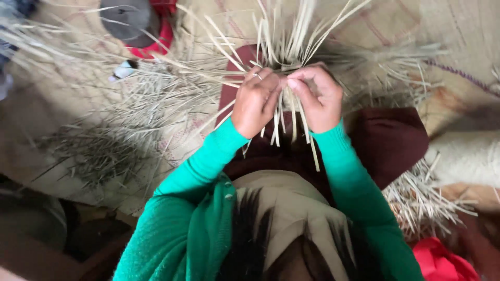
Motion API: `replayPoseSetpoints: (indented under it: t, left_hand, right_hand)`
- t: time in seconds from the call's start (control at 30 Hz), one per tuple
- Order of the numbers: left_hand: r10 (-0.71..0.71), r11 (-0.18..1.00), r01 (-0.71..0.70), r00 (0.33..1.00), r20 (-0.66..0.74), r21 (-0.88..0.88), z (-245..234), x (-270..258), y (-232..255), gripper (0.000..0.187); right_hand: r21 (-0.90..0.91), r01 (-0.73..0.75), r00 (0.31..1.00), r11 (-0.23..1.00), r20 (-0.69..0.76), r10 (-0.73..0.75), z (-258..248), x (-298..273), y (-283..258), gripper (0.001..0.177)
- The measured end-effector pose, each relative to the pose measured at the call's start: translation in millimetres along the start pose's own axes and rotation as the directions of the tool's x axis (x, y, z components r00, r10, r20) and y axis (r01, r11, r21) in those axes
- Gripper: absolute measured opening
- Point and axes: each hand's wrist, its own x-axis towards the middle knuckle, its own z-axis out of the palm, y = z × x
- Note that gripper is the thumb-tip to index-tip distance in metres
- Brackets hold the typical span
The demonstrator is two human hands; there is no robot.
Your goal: Weaving natural fibers together to create a base for a basket or mat
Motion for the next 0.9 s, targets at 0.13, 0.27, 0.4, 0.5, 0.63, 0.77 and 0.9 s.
replayPoseSetpoints:
  t: [0.13,0.27,0.4,0.5,0.63,0.77,0.9]
  left_hand:
    - [-0.125,0.985,0.124,0.992,-0.003,-0.12,-12,-26,-32,0.009]
    - [-0.172,0.981,0.173,0.985,-0.01,0.089,-17,-50,-50,0.005]
    - [-0.127,0.952,0.14,0.99,-0.064,0.274,-25,-51,-39,0.007]
    - [-0.108,0.91,0.132,0.991,-0.083,0.393,-12,-60,-47,0.013]
    - [-0.171,0.906,0.198,0.98,-0.104,0.375,-5,-63,-50,0.009]
    - [-0.302,0.953,0.304,0.951,-0.063,0.015,1,-69,-60,0.007]
    - [-0.382,0.901,0.365,0.924,-0.03,-0.233,-2,-75,-60,0.011]
  right_hand:
    - [0.009,0.103,0.991,0.995,0.083,-0.104,24,1,-3,0.007]
    - [0.126,-0.156,0.979,0.98,0.153,0.136,45,-13,31,0.008]
    - [0.087,-0.156,0.971,0.984,0.194,0.137,52,-3,32,0.009]
    - [0.089,-0.232,0.959,0.969,0.186,0.213,49,-5,30,0.008]
    - [-0.149,0.192,0.96,0.97,0.231,-0.155,52,-15,14,0.005]
    - [-0.258,0.53,0.837,0.807,0.308,-0.452,54,-26,18,0.006]
    - [-0.342,0.596,0.802,0.726,0.287,-0.523,55,-34,21,0.005]
